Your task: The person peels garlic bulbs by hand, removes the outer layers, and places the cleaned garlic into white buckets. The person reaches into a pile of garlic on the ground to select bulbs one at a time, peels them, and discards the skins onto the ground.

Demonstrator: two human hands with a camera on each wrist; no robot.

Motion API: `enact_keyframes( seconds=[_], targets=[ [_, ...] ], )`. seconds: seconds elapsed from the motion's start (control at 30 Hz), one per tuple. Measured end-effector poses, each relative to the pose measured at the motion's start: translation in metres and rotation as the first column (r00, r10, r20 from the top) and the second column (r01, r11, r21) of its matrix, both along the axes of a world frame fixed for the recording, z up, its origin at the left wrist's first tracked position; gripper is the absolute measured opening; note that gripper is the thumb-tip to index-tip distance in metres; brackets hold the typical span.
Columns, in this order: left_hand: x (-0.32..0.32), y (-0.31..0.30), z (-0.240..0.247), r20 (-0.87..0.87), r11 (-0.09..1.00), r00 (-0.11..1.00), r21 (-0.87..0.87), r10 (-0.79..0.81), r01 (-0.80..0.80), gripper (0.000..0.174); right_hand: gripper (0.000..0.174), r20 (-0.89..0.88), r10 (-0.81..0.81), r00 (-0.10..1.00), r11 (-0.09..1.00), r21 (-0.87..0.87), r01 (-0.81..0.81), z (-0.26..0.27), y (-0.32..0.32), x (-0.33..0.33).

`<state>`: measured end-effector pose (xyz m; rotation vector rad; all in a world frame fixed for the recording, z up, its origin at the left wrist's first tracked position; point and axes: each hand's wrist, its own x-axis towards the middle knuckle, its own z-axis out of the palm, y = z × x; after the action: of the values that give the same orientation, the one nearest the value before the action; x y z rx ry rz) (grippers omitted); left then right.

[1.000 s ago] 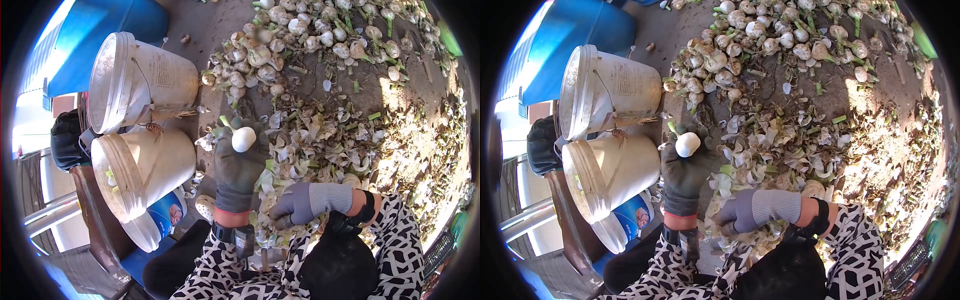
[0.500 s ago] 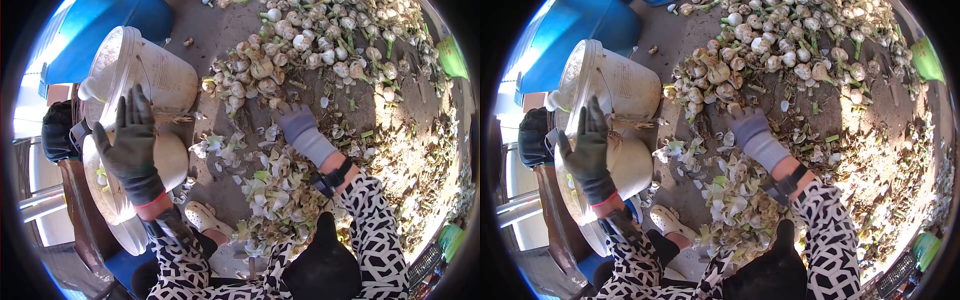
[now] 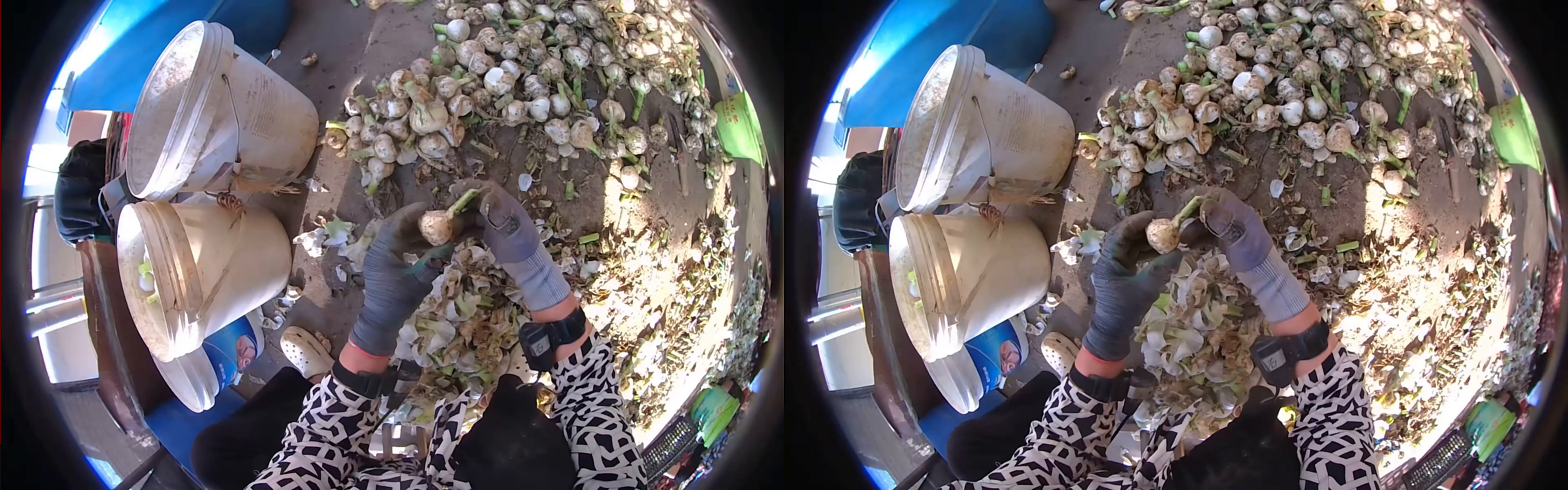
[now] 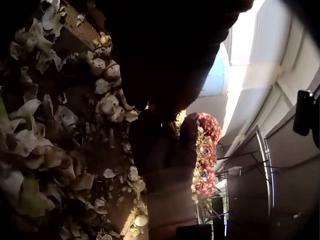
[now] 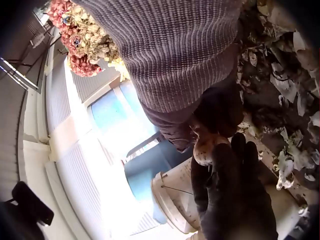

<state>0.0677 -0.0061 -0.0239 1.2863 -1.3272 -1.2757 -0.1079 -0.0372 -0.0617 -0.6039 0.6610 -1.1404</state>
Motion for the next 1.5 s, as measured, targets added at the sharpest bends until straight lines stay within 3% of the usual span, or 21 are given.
enact_keyframes(
  seconds=[0.1,0.23,0.4,0.7,0.83,0.93,0.97,1.0,1.03,1.07,1.1,1.13,1.17,1.2,1.23,1.27,1.3,1.33,1.4,1.43,1.5],
  targets=[
    [-0.007,0.001,0.007,0.185,0.991,0.982,-0.12,-0.033,0.056,0.055,0.025,-0.381,0.062,0.922,0.996,-0.031,-0.08,0.013,0.011,-0.008],
    [-0.015,0.009,0.007,0.351,0.971,0.936,-0.228,0.015,0.07,0.055,0.015,-0.447,-0.049,0.893,0.987,-0.158,-0.024,0.022,0.013,-0.002],
    [-0.02,0.008,0.014,0.395,0.94,0.916,-0.334,0.071,0.071,0.051,0.015,-0.326,-0.008,0.945,0.999,-0.032,-0.003,0.032,0.019,-0.009],
    [-0.013,0.006,0.018,-0.04,1.0,0.999,0.002,-0.013,0.013,0.055,0.024,-0.315,0.158,0.936,0.987,0.059,-0.147,0.049,0.022,-0.028],
    [-0.014,0.006,0.026,0.083,0.992,0.995,-0.108,-0.062,0.071,0.053,0.021,-0.396,0.208,0.894,0.978,0.103,-0.182,0.05,0.016,-0.027],
    [0.001,0.009,0.025,-0.06,0.992,0.993,0.072,-0.101,0.105,0.054,0.022,-0.33,0.263,0.907,0.962,0.164,-0.219,0.039,0.018,-0.031],
    [0.015,0.011,0.019,0.029,0.961,0.981,0.21,-0.189,0.179,0.038,0.021,-0.145,0.317,0.937,0.946,0.125,-0.301,0.032,0.019,-0.034],
    [0.024,0.013,0.013,0.104,0.908,0.953,0.349,-0.285,0.234,0.03,0.02,0.042,0.37,0.928,0.926,0.069,-0.372,0.029,0.02,-0.036],
    [0.004,0.001,0.063,-0.107,0.725,0.95,0.622,-0.294,0.295,0.025,0.023,0.154,0.378,0.913,0.912,0.108,-0.395,0.033,0.024,-0.035],
    [0.007,0.003,0.052,-0.106,0.725,0.95,0.623,-0.293,0.293,0.025,0.023,0.156,0.379,0.912,0.911,0.109,-0.397,0.034,0.031,-0.033],
    [0.015,0.008,0.031,0.528,0.888,0.714,0.247,-0.46,0.388,0.026,0.026,0.167,0.389,0.906,0.9,0.139,-0.412,0.034,0.038,-0.031],
    [0.022,0.013,0.014,0.954,0.759,0.259,-0.055,-0.152,0.649,0.027,0.029,0.179,0.4,0.899,0.887,0.169,-0.429,0.033,0.043,-0.029],
    [0.022,0.007,0.01,0.89,0.674,0.446,-0.274,-0.092,0.686,0.029,0.037,0.256,0.566,0.784,0.787,0.116,-0.606,0.03,0.041,-0.035],
    [0.021,0.004,0.009,0.892,0.674,0.443,-0.271,-0.094,0.688,0.029,0.037,0.259,0.565,0.783,0.787,0.115,-0.606,0.03,0.043,-0.03],
    [0.012,-0.001,0.018,0.557,0.92,0.768,-0.017,-0.316,0.39,0.031,0.038,0.278,0.459,0.844,0.852,0.133,-0.507,0.031,0.044,-0.022],
    [0.001,-0.005,0.03,0.092,0.9,0.967,0.397,-0.236,0.181,0.032,0.038,0.295,0.342,0.892,0.905,0.153,-0.397,0.03,0.045,-0.018],
    [-0.016,-0.002,0.046,0.11,0.877,0.994,0.478,0.0,-0.053,0.039,0.037,0.386,0.308,0.87,0.908,0.154,-0.39,0.023,0.045,-0.019],
    [-0.02,0.002,0.045,0.113,0.881,0.994,0.471,-0.007,-0.047,0.039,0.037,0.386,0.305,0.871,0.912,0.146,-0.384,0.023,0.042,-0.019],
    [-0.023,0.015,0.04,0.13,0.992,0.991,-0.119,-0.027,0.043,0.036,0.036,0.461,0.362,0.81,0.872,0.138,-0.469,0.023,0.041,-0.02],
    [-0.023,0.033,0.042,-0.347,0.989,0.938,0.138,0.006,0.045,0.035,0.036,0.464,0.359,0.81,0.872,0.142,-0.468,0.022,0.044,-0.018],
    [-0.016,0.031,0.036,-0.273,0.966,0.962,0.255,0.023,0.049,0.036,0.042,0.394,0.291,0.872,0.922,0.128,-0.365,0.02,0.05,-0.008]
  ],
)
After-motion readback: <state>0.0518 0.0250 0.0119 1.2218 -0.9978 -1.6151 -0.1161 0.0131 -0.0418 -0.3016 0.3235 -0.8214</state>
